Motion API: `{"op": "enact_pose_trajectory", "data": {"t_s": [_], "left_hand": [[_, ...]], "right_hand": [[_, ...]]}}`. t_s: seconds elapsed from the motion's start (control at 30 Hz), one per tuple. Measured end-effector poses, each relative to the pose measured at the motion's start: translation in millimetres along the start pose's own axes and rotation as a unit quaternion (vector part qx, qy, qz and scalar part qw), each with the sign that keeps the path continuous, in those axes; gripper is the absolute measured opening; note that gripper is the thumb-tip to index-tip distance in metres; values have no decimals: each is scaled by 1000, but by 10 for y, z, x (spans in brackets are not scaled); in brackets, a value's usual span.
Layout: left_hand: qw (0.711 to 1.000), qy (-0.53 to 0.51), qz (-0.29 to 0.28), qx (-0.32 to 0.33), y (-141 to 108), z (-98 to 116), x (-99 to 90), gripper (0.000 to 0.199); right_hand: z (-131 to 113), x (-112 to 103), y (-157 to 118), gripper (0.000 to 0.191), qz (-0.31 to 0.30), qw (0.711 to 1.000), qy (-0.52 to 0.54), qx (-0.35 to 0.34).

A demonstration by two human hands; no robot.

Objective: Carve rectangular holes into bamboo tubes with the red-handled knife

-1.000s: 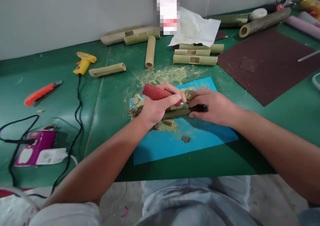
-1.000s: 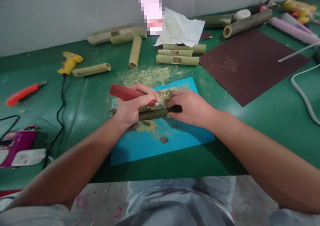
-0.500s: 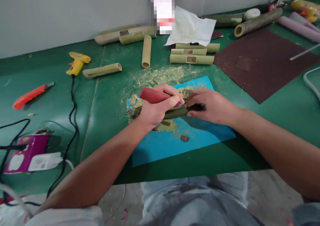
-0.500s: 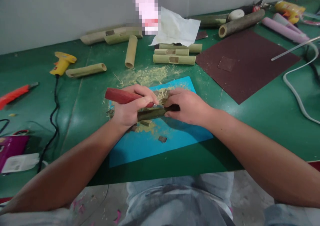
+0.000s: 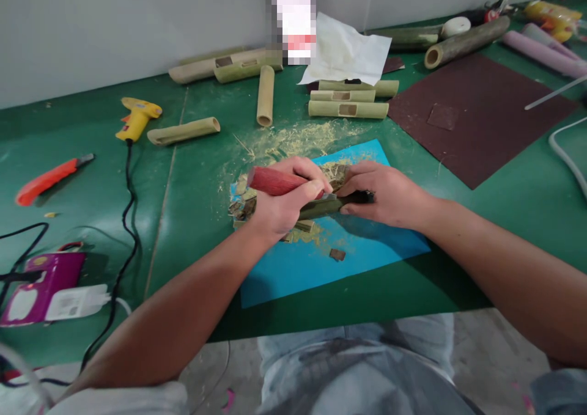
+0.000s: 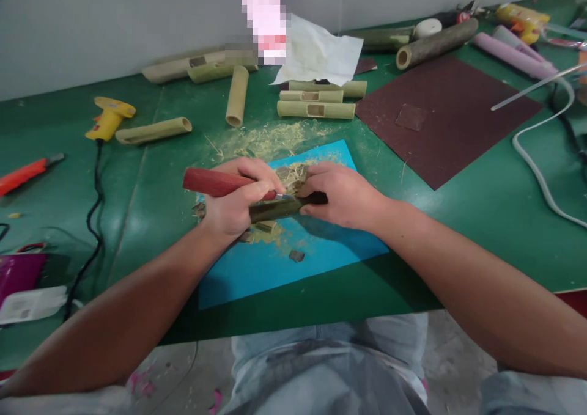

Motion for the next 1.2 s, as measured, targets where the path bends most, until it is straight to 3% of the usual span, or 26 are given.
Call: {"op": "enact_pose_trajectory", "data": {"t_s": [0.57,0.77,0.93,1.07,1.2], "left_hand": [[997,-7,48,53,-46,-2,-52,18],[999,39,-20,31,-48,44,-67,20],[992,34,-110,44,-55,135,-42,48],[993,27,-110,42,-34,144,-105,55],[982,138,-123,45,-17,190,-172,47]], "right_hand": [[-9,-4,7,8,7,1000,-1,8],[-12,-2,3,8,-2,1000,-3,6],[-41,-20,-5,8,-7,1000,-9,-1],[-52,-20,-11,7,-5,1000,-13,-6],[-51,-29,-22,8,-3,1000,-15,-6]]}}
Point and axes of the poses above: each hand's wrist, its own y-axis towards the middle knuckle, its own x-axis out of the palm, z = x × y, the point moved 6 cm from there along y, towards the middle knuckle, and after that the axes turned 6 degrees about x, right-handed, at the moved point
